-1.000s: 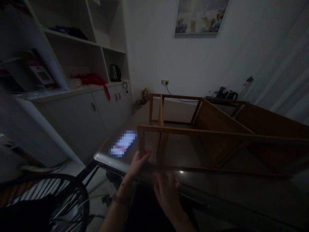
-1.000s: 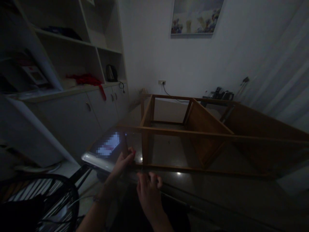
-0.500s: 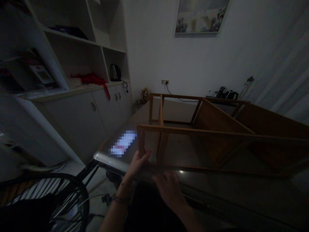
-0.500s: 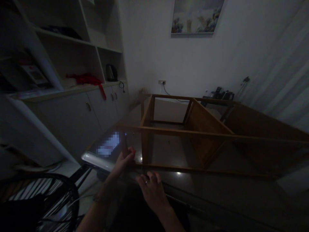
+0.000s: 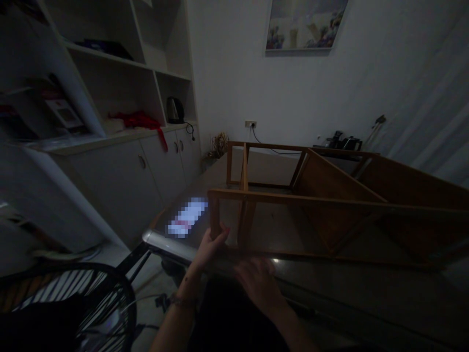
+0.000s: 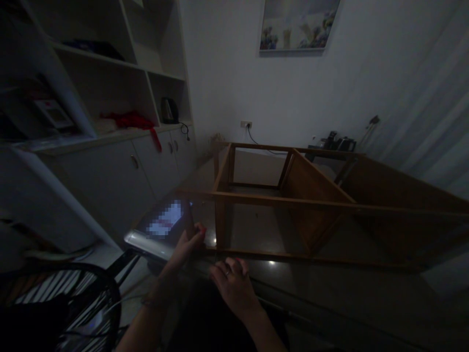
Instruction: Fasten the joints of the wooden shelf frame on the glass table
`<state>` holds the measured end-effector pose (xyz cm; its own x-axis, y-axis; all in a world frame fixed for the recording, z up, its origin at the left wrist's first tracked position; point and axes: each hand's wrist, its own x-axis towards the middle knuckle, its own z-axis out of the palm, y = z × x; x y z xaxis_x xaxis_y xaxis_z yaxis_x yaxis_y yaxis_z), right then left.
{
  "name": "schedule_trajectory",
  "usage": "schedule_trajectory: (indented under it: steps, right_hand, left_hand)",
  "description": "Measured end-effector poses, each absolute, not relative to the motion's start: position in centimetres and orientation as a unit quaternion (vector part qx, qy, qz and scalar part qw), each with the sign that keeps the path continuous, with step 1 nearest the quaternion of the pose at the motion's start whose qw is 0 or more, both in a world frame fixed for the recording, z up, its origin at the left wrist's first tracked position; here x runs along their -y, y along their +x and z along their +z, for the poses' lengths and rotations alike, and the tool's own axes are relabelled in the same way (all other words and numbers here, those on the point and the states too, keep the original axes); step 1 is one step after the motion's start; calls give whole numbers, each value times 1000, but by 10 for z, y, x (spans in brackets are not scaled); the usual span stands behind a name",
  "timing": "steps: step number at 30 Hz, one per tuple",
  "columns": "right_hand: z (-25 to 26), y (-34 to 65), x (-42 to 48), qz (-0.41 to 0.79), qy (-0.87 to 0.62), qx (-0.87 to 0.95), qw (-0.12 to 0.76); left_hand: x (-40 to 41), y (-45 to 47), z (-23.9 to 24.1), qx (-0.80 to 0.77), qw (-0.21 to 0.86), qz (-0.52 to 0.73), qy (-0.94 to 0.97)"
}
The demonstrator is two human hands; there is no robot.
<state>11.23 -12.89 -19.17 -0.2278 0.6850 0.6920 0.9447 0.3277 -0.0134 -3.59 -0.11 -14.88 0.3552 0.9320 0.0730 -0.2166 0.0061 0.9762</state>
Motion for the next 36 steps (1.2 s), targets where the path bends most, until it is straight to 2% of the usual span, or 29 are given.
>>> schedule_trajectory:
  steps: [27,36]
  right_hand:
    - [-179,105,113,-188,-502,775,333]
    - [-180,87,115,-255,-547,708,366]
  left_hand:
    - [0,-38,-155,-318,621,456,552]
    - [5,-35,-148,-341,640,461,512]
